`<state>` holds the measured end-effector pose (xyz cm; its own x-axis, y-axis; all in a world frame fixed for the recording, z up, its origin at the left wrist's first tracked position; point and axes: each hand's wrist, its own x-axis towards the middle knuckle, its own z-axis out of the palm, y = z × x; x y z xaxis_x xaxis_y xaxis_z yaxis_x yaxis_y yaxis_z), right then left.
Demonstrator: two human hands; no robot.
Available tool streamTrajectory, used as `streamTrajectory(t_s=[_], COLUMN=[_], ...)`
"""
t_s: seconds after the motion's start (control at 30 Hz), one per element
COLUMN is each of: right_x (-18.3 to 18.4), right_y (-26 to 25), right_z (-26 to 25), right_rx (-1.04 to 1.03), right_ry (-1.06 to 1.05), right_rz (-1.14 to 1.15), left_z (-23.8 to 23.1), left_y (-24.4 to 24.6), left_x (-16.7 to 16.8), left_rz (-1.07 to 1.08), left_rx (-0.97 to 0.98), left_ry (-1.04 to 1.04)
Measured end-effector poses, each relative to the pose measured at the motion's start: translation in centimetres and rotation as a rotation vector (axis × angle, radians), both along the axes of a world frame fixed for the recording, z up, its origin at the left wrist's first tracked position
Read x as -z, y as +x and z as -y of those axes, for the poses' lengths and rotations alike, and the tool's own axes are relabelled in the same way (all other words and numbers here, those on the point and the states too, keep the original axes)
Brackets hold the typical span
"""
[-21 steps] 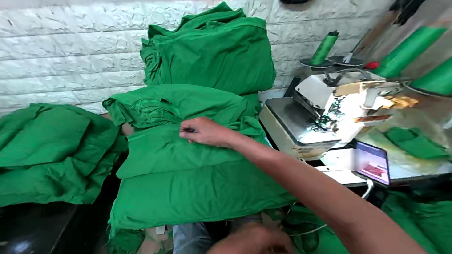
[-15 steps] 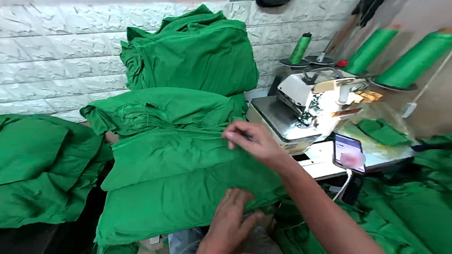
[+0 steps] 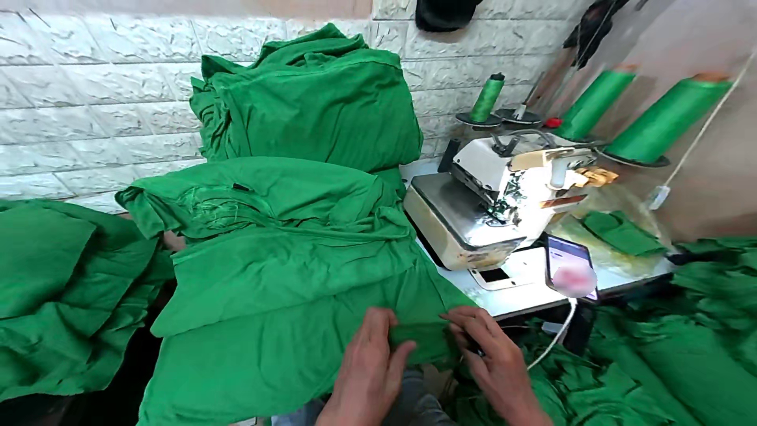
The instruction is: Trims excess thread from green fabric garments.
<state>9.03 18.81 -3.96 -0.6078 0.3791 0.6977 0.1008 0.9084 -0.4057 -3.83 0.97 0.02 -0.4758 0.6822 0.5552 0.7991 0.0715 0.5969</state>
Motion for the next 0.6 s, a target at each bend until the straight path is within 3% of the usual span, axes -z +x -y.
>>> streamTrajectory(t_s=[0.1,0.17,0.27,0.4,0.53,0.6], right_x=[-0.8,-0.9,-1.2,-1.2,1.4,3.1], right_y=[-1.6,-2.6,-3.1,-1.5,0.2,1.2], right_z=[1.7,2.1,2.0,1.6,2.3,2.8], right_rx=[0.044,0.046,0.097,0.102,-0.035,-0.146], right_ry=[-0.034,0.031,0.148,0.049,0.147,0.176], right_rz=[-0.089,-0.106,-0.084,-0.037,-0.072,-0.018], left_z=[-1.1,-1.9,-1.1,1.7,4.0,5.6], left_y=[0.0,0.0,-0.4,-3.4,-5.9,-7.2], left_x=[1.0,1.3,-0.4,-2.2,-0.4,0.8], left_rz=[-0.307,-0.401,-0.323,-0.286,-0.331,-0.328], left_rx=[-0.131,-0.190,-0.177,-0.330,-0.372,-0.390], left_ry=[-0.047,0.011,0.091,0.123,0.026,-0.130])
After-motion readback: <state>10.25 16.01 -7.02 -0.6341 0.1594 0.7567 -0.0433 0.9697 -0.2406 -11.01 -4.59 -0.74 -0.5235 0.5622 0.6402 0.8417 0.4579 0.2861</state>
